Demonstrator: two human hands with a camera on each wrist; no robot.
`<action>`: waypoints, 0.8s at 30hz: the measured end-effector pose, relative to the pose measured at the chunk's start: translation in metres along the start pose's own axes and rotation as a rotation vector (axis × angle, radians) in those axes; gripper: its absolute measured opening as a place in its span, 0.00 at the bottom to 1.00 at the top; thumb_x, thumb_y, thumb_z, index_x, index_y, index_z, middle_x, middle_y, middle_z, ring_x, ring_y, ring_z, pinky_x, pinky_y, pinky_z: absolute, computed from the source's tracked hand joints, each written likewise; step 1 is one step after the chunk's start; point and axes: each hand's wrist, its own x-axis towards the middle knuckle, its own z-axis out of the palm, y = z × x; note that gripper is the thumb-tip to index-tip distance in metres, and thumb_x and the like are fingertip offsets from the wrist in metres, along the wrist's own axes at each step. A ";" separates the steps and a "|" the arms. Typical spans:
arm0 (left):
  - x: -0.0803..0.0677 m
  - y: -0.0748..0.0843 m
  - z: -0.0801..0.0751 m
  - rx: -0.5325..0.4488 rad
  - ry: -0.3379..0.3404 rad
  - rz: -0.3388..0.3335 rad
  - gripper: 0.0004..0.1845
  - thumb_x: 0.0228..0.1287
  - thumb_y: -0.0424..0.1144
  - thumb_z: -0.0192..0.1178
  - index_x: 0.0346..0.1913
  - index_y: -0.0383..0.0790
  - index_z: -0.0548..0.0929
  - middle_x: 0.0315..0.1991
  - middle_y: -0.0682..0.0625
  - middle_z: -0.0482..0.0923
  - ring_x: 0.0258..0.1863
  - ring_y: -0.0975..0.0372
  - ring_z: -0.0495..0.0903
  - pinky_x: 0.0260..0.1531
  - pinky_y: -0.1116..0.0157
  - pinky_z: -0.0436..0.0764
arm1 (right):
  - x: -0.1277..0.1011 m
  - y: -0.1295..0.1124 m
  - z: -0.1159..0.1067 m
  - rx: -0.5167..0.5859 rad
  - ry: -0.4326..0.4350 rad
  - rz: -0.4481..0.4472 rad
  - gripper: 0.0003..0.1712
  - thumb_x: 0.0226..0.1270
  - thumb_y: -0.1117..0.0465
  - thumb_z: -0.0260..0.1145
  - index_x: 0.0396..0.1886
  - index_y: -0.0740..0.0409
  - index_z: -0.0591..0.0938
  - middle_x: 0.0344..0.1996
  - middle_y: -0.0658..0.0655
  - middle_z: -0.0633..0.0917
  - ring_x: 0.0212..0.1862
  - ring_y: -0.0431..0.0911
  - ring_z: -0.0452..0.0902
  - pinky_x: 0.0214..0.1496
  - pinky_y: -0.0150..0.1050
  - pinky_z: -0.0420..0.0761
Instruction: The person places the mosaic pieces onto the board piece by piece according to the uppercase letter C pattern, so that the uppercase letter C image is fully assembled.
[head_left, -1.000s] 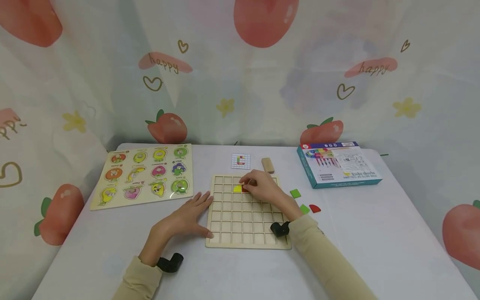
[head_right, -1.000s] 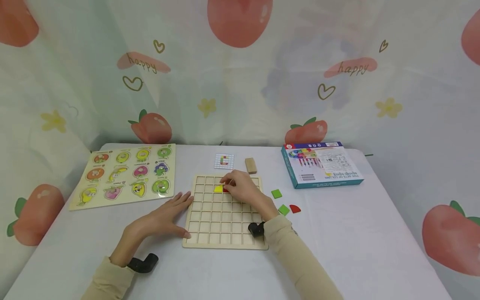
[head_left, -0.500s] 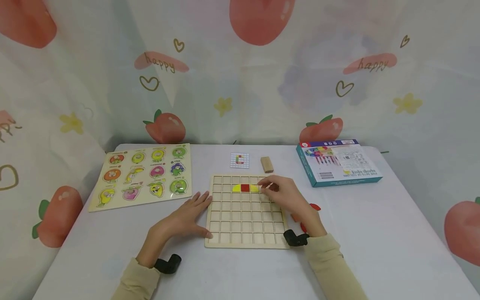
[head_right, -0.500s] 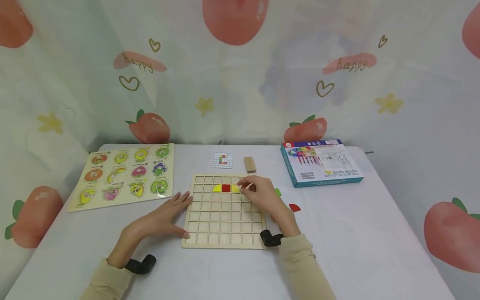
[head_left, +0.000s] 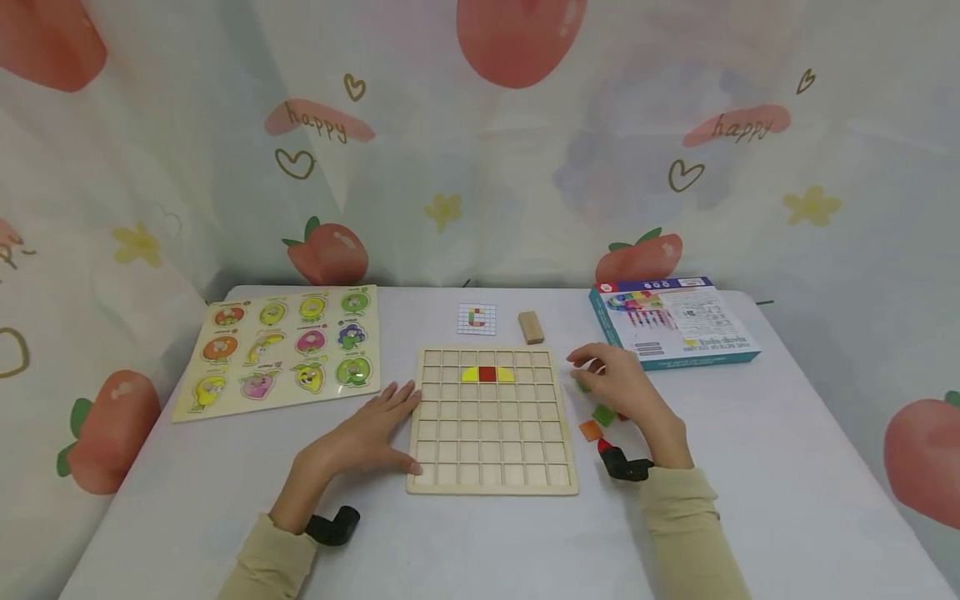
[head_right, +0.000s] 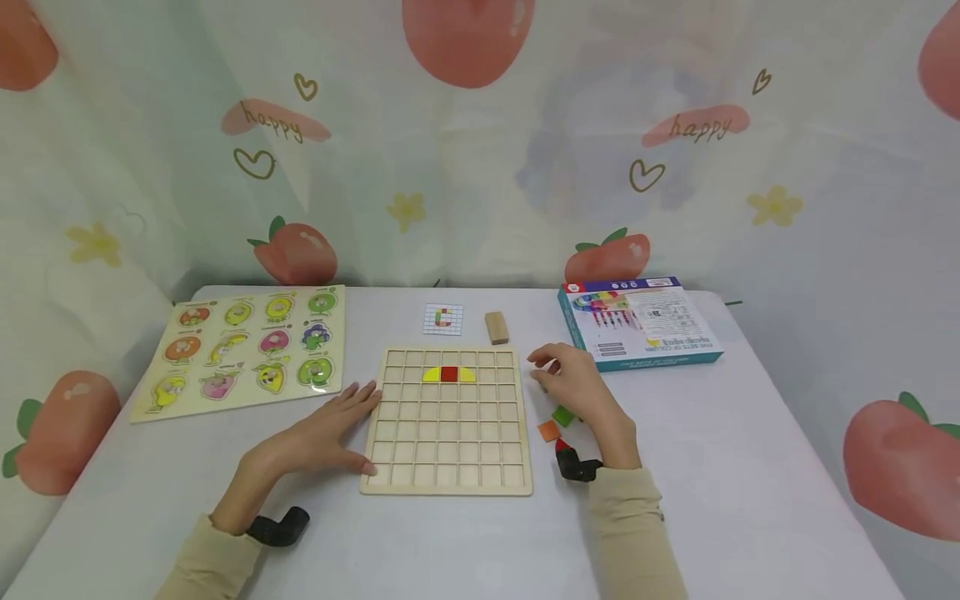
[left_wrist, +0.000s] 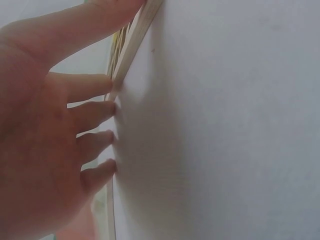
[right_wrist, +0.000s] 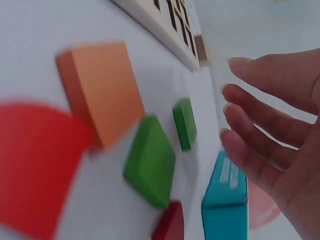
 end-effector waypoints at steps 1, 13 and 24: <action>0.000 0.000 0.000 0.002 -0.001 -0.005 0.58 0.54 0.54 0.78 0.82 0.39 0.56 0.85 0.45 0.45 0.84 0.45 0.39 0.81 0.42 0.48 | 0.000 0.004 -0.002 0.001 -0.003 0.020 0.15 0.73 0.62 0.66 0.56 0.60 0.85 0.48 0.60 0.87 0.47 0.53 0.80 0.46 0.41 0.84; -0.001 -0.001 -0.002 0.010 0.007 -0.004 0.58 0.53 0.53 0.78 0.81 0.37 0.57 0.84 0.43 0.46 0.84 0.44 0.40 0.80 0.41 0.49 | -0.001 0.027 -0.015 0.016 -0.077 0.188 0.17 0.73 0.58 0.68 0.57 0.60 0.85 0.46 0.61 0.85 0.43 0.50 0.79 0.41 0.34 0.83; 0.001 0.001 0.001 0.010 0.011 0.008 0.59 0.52 0.54 0.78 0.81 0.37 0.57 0.84 0.43 0.46 0.84 0.43 0.40 0.80 0.40 0.50 | -0.001 0.031 -0.011 -0.011 -0.093 0.201 0.20 0.68 0.54 0.72 0.54 0.61 0.85 0.39 0.58 0.84 0.40 0.49 0.77 0.38 0.35 0.79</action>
